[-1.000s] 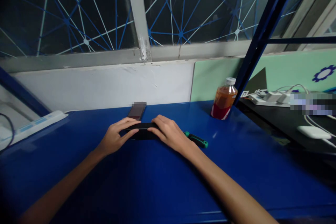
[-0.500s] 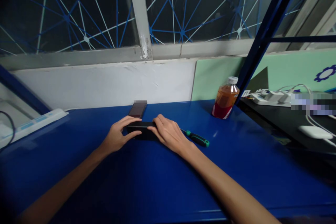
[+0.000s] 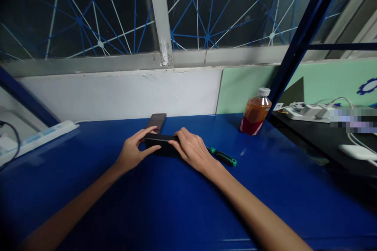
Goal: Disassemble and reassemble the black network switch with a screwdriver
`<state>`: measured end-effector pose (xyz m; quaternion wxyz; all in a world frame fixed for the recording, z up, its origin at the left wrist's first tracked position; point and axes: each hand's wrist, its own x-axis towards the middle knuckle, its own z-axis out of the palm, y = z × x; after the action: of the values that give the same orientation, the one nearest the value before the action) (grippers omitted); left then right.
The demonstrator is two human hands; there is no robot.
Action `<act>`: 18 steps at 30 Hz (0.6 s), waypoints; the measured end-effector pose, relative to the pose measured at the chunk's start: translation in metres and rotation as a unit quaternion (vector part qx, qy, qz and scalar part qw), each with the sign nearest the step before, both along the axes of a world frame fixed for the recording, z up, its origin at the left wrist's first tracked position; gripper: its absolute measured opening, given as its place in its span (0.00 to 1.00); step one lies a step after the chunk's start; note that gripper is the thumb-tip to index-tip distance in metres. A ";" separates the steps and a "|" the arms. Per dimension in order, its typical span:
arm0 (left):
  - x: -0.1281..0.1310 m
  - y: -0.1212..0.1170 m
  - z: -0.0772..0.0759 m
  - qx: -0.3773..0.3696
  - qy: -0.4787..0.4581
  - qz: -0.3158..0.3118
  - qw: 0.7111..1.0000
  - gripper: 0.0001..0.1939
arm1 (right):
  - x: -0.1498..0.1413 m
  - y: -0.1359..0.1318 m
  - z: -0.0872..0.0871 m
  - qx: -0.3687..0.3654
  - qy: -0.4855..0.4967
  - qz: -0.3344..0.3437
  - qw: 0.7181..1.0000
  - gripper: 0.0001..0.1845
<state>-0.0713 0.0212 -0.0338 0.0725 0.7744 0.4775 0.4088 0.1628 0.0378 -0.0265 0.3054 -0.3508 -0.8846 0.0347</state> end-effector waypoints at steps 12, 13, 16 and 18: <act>-0.007 0.004 -0.009 0.009 -0.012 0.029 0.999 0.24 | 0.001 0.000 -0.003 -0.004 -0.018 -0.020 1.000 0.18; -0.008 0.004 -0.009 0.013 -0.012 0.032 0.999 0.25 | 0.000 -0.001 -0.003 -0.007 -0.017 -0.021 1.000 0.18; -0.008 0.003 -0.011 0.018 -0.016 0.034 0.999 0.28 | 0.001 -0.002 -0.002 -0.015 -0.009 -0.022 1.000 0.18; -0.008 0.003 -0.013 0.016 -0.025 0.031 0.999 0.31 | 0.001 -0.002 -0.001 -0.019 0.001 -0.022 1.000 0.18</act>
<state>-0.0790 0.0243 -0.0468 0.0594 0.7494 0.4929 0.4380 0.1640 0.0358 -0.0275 0.3000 -0.3756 -0.8758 0.0448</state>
